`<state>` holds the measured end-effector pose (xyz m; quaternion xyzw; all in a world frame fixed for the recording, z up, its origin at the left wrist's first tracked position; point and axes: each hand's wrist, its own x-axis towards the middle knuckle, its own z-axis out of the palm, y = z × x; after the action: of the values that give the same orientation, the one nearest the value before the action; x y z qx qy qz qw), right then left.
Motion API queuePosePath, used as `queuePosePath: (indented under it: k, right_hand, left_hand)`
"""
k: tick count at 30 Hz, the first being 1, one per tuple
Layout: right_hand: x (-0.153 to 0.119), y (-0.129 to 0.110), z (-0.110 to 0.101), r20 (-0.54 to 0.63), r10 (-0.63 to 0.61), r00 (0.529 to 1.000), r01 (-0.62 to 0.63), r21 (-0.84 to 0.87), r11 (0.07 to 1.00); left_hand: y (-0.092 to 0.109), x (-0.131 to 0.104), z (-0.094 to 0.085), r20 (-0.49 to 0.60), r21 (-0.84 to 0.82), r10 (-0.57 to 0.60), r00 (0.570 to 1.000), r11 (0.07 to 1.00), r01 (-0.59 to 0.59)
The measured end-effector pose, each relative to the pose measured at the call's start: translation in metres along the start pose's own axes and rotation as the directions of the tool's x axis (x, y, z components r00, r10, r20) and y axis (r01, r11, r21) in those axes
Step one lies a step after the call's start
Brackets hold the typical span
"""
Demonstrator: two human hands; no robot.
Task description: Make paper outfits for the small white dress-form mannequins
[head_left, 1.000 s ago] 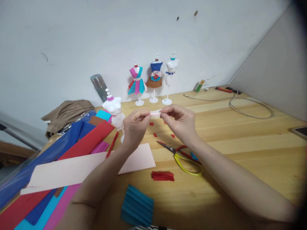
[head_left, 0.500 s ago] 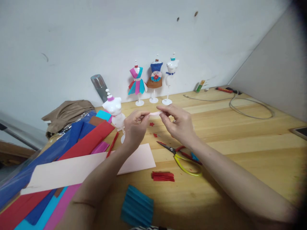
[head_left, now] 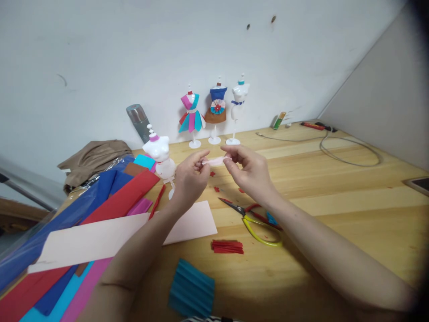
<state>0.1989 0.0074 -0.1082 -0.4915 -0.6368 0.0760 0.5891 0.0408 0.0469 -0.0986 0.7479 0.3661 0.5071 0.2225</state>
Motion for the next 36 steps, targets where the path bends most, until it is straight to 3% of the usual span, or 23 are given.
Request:
queuePosePath:
  k: [8, 15, 20, 28, 32, 36]
  right_hand:
    - [0.0, -0.01, -0.002, -0.002, -0.107, 0.994, 0.106, -0.093, 0.99]
    - [-0.001, -0.014, -0.003, 0.007, -0.13, 0.992, 0.13, -0.094, 0.987]
    - [0.001, -0.013, -0.004, 0.102, -0.083, 0.991, 0.079, 0.047, 0.996]
    - [0.009, -0.015, -0.015, 0.227, -0.07, 0.971, 0.07, 0.011, 0.998]
    - [0.01, -0.013, -0.018, 0.267, -0.04, 0.963, 0.029, 0.045, 0.999]
    - [0.01, -0.011, -0.017, 0.297, 0.056, 0.953, -0.101, 0.139, 0.985]
  left_hand:
    - [0.014, 0.0, -0.006, 0.114, 0.054, -0.077, 0.99, 0.996, 0.071]
    - [0.013, 0.0, -0.007, 0.106, -0.037, -0.14, 0.984, 0.989, 0.145]
    - [0.011, 0.003, -0.008, 0.093, -0.046, -0.067, 0.993, 0.996, 0.071]
    - [0.008, 0.006, -0.012, 0.202, -0.037, 0.029, 0.979, 0.999, -0.023]
    - [0.01, 0.008, -0.016, 0.313, -0.116, 0.033, 0.949, 0.993, 0.003]
    - [0.01, 0.01, -0.018, 0.369, -0.176, -0.026, 0.929, 0.98, 0.097]
